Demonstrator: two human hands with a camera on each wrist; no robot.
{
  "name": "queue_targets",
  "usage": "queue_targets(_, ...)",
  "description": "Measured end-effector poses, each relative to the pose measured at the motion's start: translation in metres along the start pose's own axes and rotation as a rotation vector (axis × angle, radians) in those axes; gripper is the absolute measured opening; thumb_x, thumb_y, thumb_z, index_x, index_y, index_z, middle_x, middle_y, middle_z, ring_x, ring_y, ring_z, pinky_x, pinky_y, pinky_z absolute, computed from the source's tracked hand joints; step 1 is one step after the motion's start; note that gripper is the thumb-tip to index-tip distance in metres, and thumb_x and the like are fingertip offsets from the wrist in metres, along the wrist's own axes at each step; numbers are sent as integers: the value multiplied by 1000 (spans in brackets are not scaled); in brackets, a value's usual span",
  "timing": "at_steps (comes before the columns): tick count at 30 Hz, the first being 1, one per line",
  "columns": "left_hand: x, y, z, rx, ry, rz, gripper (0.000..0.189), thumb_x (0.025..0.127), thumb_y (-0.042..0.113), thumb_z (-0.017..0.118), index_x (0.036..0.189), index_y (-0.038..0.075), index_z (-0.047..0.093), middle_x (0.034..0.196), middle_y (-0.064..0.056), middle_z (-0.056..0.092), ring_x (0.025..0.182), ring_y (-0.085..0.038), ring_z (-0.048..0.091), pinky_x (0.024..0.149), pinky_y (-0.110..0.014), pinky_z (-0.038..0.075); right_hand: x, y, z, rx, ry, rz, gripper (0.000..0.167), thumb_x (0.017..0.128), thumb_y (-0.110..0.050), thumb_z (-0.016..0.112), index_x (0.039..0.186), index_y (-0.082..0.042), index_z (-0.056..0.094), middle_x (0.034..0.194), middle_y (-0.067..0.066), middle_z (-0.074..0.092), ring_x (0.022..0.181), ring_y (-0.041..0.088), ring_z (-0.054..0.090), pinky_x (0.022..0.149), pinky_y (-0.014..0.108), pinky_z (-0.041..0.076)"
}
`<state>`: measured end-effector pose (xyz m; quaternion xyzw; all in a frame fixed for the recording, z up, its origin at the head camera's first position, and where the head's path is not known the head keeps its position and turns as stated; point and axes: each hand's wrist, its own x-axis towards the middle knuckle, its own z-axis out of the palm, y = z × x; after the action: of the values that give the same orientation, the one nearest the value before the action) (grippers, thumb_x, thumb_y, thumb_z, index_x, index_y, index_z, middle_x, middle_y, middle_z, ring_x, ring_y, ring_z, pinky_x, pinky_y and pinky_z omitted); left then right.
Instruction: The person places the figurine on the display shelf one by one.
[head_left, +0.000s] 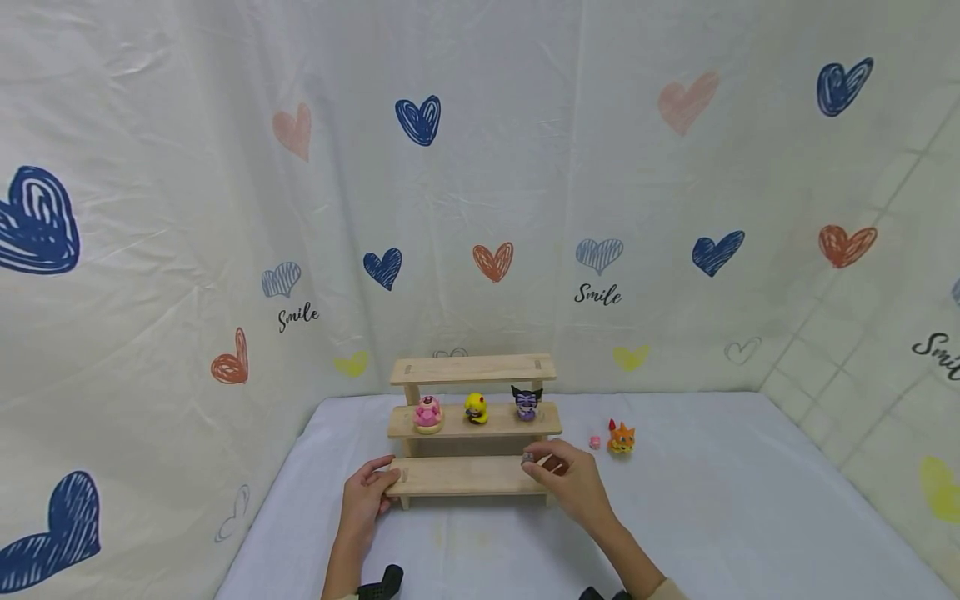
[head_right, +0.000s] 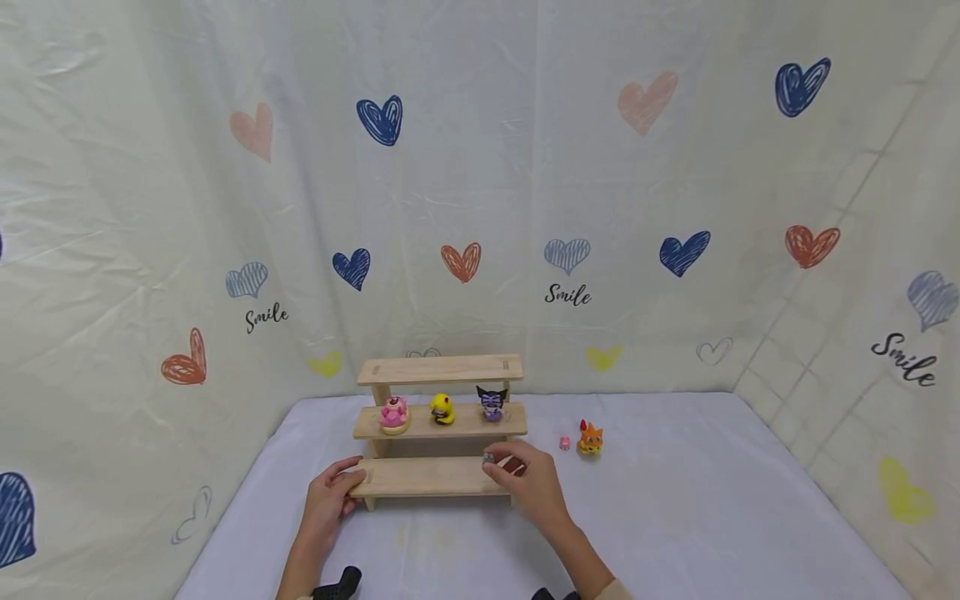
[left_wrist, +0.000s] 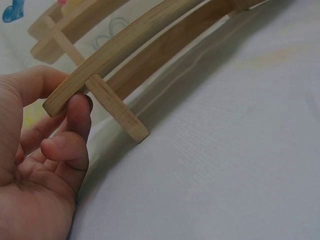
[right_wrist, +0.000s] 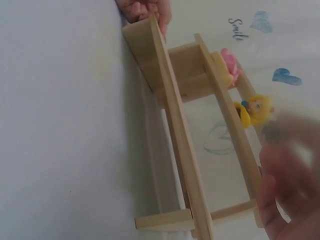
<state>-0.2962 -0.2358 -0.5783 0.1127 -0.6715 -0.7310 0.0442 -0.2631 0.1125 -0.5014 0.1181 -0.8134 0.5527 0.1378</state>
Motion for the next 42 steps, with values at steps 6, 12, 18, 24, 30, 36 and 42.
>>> queue_targets(6,-2,1,1,-5,-1,6,43,92,13,74,132,2,62,82,1,69,57,-10,53,47,-21,36,3,-3,20,28,-27,5,18,84,-17,84,101,-17,77,92,1,73,75,9,65,70,23,53)
queue_targets(12,-2,0,1,-8,-8,16,44,92,13,74,132,1,62,81,1,69,56,-9,52,47,-20,36,6,-6,41,44,-58,9,19,84,-19,84,101,-16,77,92,1,73,74,9,64,69,23,53)
queue_targets(18,-1,-1,0,-5,-13,29,46,92,14,75,133,-1,60,82,1,69,56,-9,52,47,-20,36,8,-11,61,45,-93,-20,19,85,-19,83,102,-14,76,92,3,73,74,11,65,68,23,54)
queue_targets(24,-1,-1,0,-9,-12,21,44,92,12,74,132,-1,61,82,0,70,56,-10,54,46,-21,36,11,-15,80,46,-123,-34,19,87,-20,82,103,-14,76,93,3,72,75,12,64,69,23,54)
queue_targets(30,0,1,-1,4,1,5,42,92,14,74,131,3,63,82,0,69,57,-10,52,47,-21,37,14,-21,95,66,-130,-65,19,86,-17,82,103,-10,76,92,4,73,74,12,65,68,22,55)
queue_targets(36,1,2,0,11,-2,7,45,92,15,75,133,2,62,79,1,67,56,-10,52,47,-21,37,16,-25,111,53,-148,-60,18,87,-15,81,103,-9,76,93,5,73,75,12,64,68,20,54)
queue_targets(42,-1,2,0,13,-3,-1,44,92,15,74,133,3,62,81,1,68,57,-11,53,48,-21,38,19,-26,123,16,-166,-51,17,88,-16,81,103,-10,76,92,4,72,76,10,63,68,18,53)
